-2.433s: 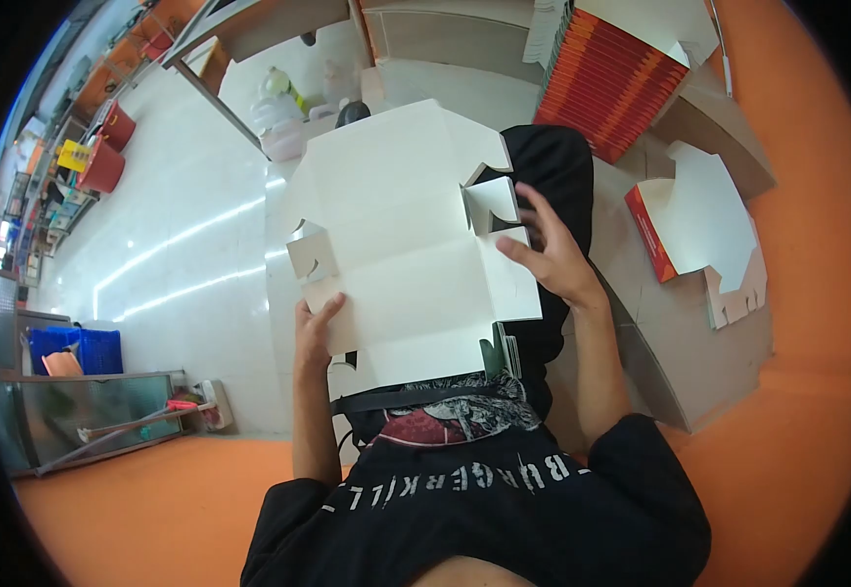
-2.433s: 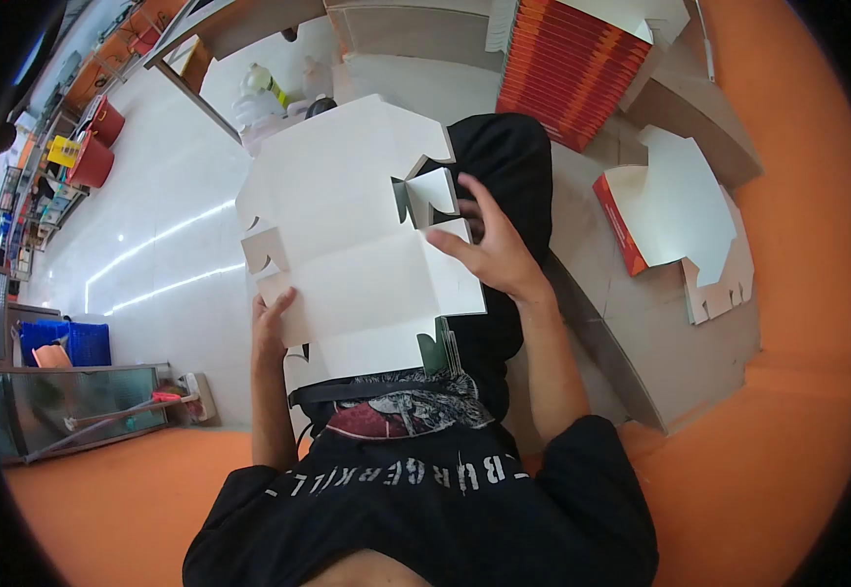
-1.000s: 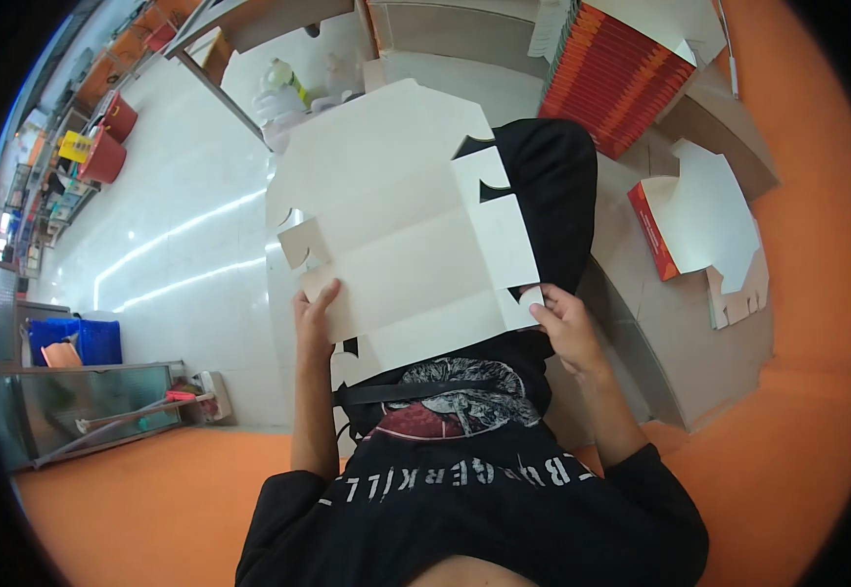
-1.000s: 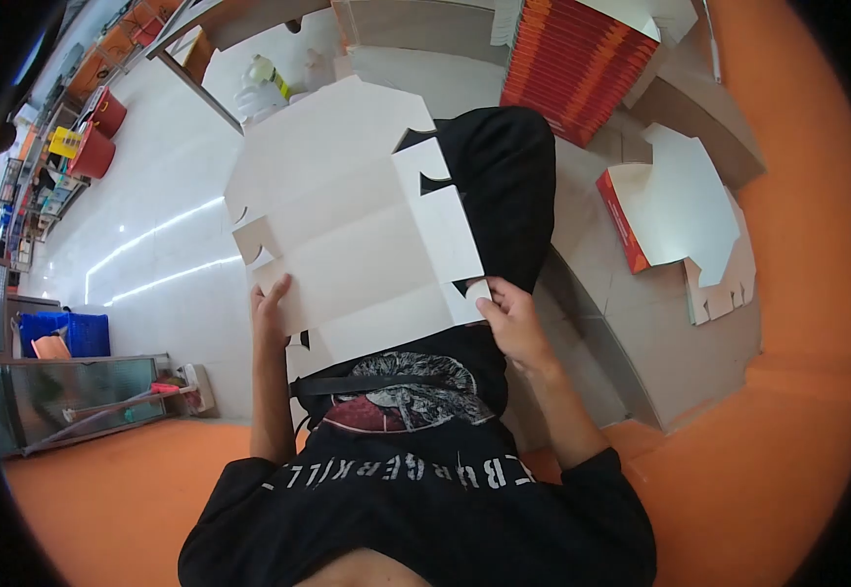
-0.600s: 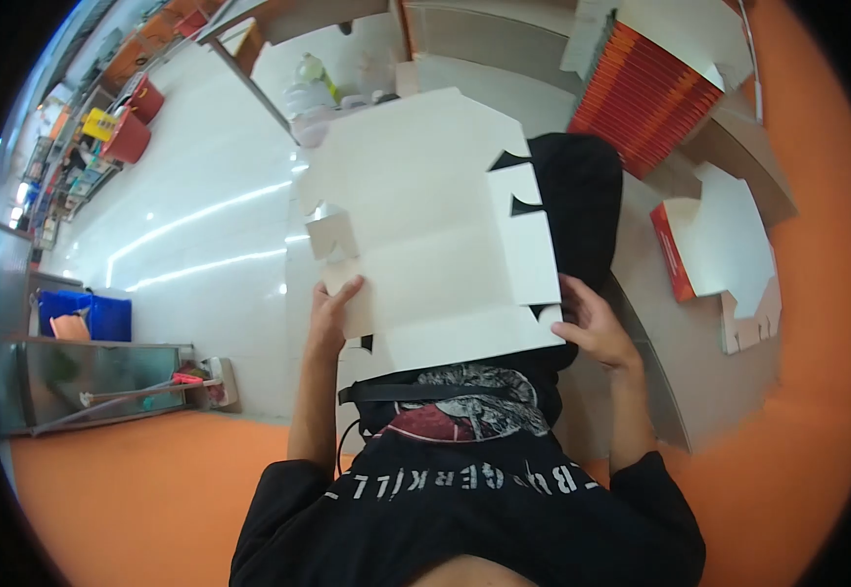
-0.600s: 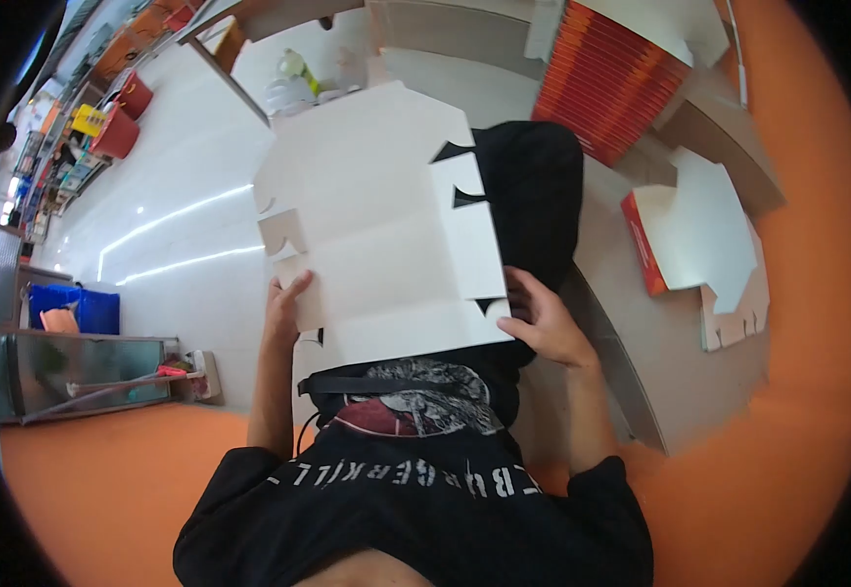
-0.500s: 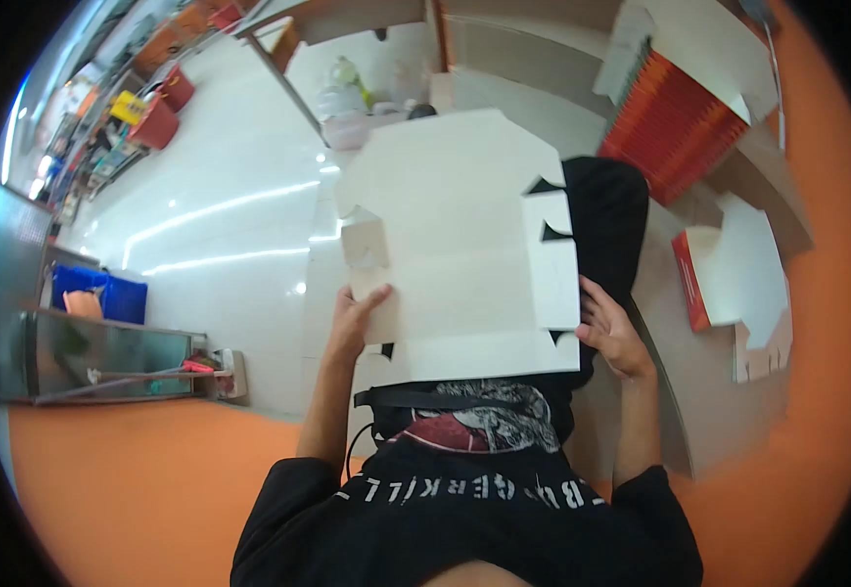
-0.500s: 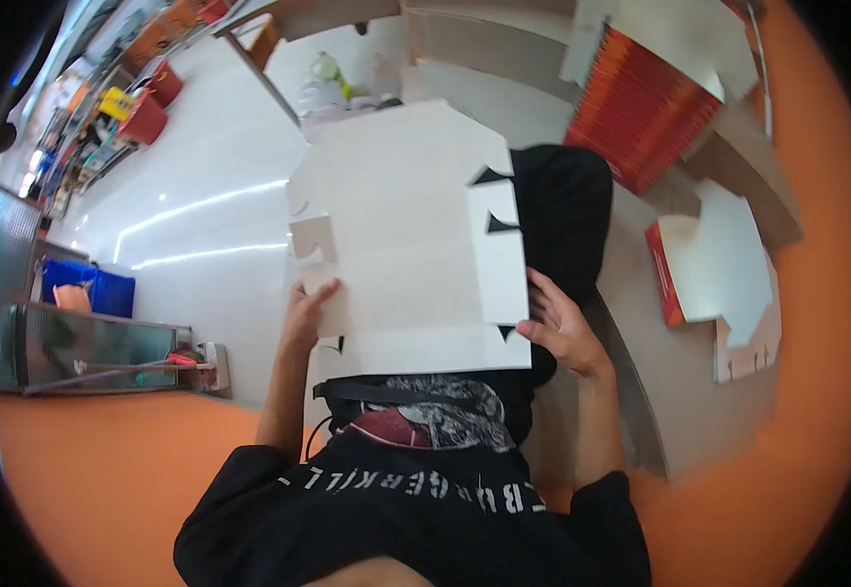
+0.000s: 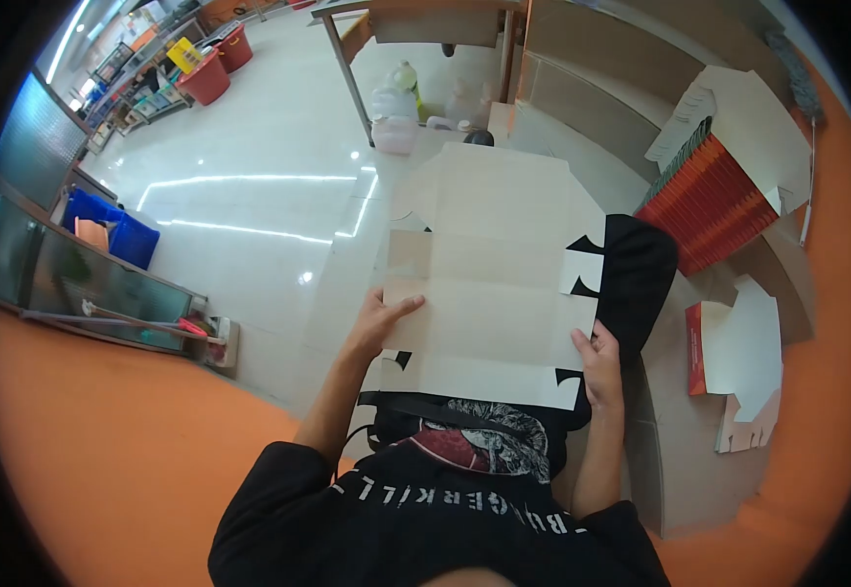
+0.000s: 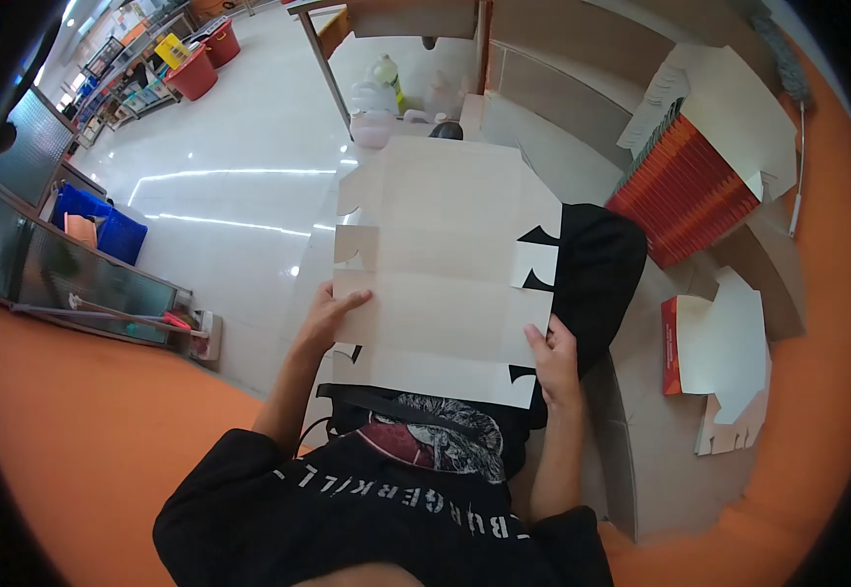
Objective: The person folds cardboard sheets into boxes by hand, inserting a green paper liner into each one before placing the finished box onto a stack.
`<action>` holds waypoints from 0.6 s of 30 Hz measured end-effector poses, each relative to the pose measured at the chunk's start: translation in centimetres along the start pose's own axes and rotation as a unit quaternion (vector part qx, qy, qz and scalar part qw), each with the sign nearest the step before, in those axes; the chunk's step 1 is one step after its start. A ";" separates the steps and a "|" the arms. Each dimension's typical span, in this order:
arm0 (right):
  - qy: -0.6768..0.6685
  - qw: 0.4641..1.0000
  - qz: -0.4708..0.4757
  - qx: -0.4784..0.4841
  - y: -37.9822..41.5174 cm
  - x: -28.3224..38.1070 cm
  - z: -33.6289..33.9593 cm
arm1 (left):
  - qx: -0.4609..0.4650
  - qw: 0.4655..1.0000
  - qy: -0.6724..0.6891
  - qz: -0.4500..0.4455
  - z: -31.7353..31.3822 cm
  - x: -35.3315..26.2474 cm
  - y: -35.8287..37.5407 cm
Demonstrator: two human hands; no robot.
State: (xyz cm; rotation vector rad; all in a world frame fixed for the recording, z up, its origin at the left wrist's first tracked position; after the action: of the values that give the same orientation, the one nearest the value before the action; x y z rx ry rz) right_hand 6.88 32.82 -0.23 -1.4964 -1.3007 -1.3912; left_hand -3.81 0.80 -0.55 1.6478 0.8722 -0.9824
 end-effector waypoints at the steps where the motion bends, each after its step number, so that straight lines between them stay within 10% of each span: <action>1: 0.080 0.995 0.042 -0.031 0.2 0.8 -0.2 | 0.000 1.000 -0.012 -0.009 0.1 0.0 0.0; 7: 0.334 0.914 0.192 -0.124 2.9 2.8 -0.8 | -0.019 0.998 -0.052 -0.035 -0.1 0.7 1.5; 18: 0.369 0.882 0.245 -0.161 4.2 3.2 -2.0 | -0.026 0.996 -0.074 -0.047 -0.3 0.2 1.7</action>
State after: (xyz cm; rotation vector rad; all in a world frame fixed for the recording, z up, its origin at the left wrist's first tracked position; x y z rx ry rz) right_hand 10.15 30.51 3.77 -1.1713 -0.2034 -1.6246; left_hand -2.18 0.69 -0.07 1.4807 0.8745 -1.1214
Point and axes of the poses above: each hand's wrist, its own y-axis away from the middle knuckle, its own z-axis out of the back of the hand, x = y × z, the point moved 4 cm from there along -y, towards the middle knuckle, and after that the axes turned 4 degrees about z, right-handed, at the moved point
